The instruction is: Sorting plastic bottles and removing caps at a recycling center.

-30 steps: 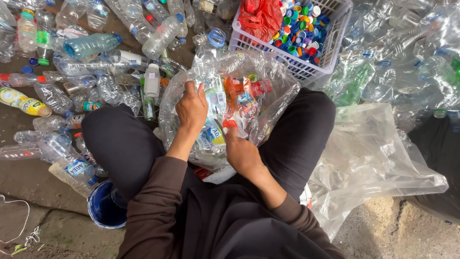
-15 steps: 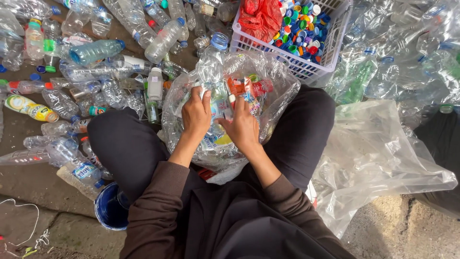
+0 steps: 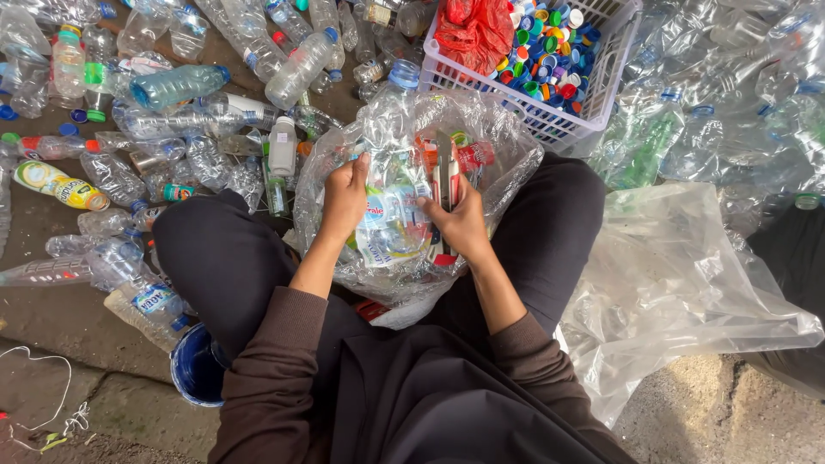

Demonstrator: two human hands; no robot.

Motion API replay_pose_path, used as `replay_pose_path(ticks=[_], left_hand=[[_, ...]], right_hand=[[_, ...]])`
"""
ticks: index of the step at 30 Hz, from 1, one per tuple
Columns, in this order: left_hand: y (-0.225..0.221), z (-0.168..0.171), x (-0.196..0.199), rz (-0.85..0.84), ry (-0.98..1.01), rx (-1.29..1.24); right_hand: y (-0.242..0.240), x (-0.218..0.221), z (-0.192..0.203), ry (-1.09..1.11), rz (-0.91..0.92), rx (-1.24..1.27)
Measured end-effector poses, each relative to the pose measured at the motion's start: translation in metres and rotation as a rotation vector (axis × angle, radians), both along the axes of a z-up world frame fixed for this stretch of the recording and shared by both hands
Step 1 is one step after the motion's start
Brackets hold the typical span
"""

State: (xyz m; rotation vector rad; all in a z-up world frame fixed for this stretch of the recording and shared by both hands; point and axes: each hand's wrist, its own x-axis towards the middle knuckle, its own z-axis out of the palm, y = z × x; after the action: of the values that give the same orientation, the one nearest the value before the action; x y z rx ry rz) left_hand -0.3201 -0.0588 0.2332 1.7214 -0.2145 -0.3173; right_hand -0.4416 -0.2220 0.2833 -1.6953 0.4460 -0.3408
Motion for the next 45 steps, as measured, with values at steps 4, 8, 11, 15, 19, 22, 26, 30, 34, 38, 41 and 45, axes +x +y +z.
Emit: replay_pose_path(ticks=[4, 8, 11, 15, 19, 22, 26, 30, 34, 38, 41, 45], left_hand=[[0.001, 0.020, -0.007, -0.043, 0.070, -0.044], [-0.007, 0.018, -0.009, -0.047, 0.410, -0.187], [-0.017, -0.013, -0.017, -0.043, 0.413, -0.192], [-0.043, -0.071, -0.039, 0.052, 0.227, -0.023], [-0.046, -0.277, -0.024, -0.203, 0.670, -0.960], [-0.017, -0.289, -0.021, -0.425, 0.960, -1.508], [-0.012, -0.049, -0.010, -0.513, 0.698, -0.969], [-0.005, 0.037, -0.025, -0.082, 0.616, -0.449], [0.001, 0.034, -0.024, -0.278, 0.340, -0.314], [-0.001, 0.028, -0.023, -0.125, 0.154, -0.201], [-0.003, 0.005, -0.017, 0.000, -0.023, 0.054], [-0.011, -0.009, -0.019, 0.168, -0.072, 0.232]], right_hand=[[-0.006, -0.002, 0.016, -0.012, 0.024, 0.149], [-0.006, -0.008, 0.001, -0.014, 0.028, 0.329], [0.003, -0.006, -0.001, -0.024, 0.083, 0.457], [0.014, -0.009, 0.002, -0.018, 0.157, 0.672], [0.011, -0.012, 0.000, 0.012, 0.254, 0.762], [-0.001, -0.014, -0.029, -0.004, 0.287, 0.734], [-0.021, -0.010, -0.053, -0.015, 0.195, 0.488], [-0.017, -0.006, -0.029, -0.034, 0.117, 0.376], [-0.012, -0.002, -0.014, -0.024, 0.076, 0.331], [-0.013, 0.001, -0.030, -0.051, 0.044, 0.182], [-0.005, -0.001, -0.040, -0.029, 0.072, 0.053], [0.015, -0.002, -0.036, 0.019, 0.124, -0.043]])
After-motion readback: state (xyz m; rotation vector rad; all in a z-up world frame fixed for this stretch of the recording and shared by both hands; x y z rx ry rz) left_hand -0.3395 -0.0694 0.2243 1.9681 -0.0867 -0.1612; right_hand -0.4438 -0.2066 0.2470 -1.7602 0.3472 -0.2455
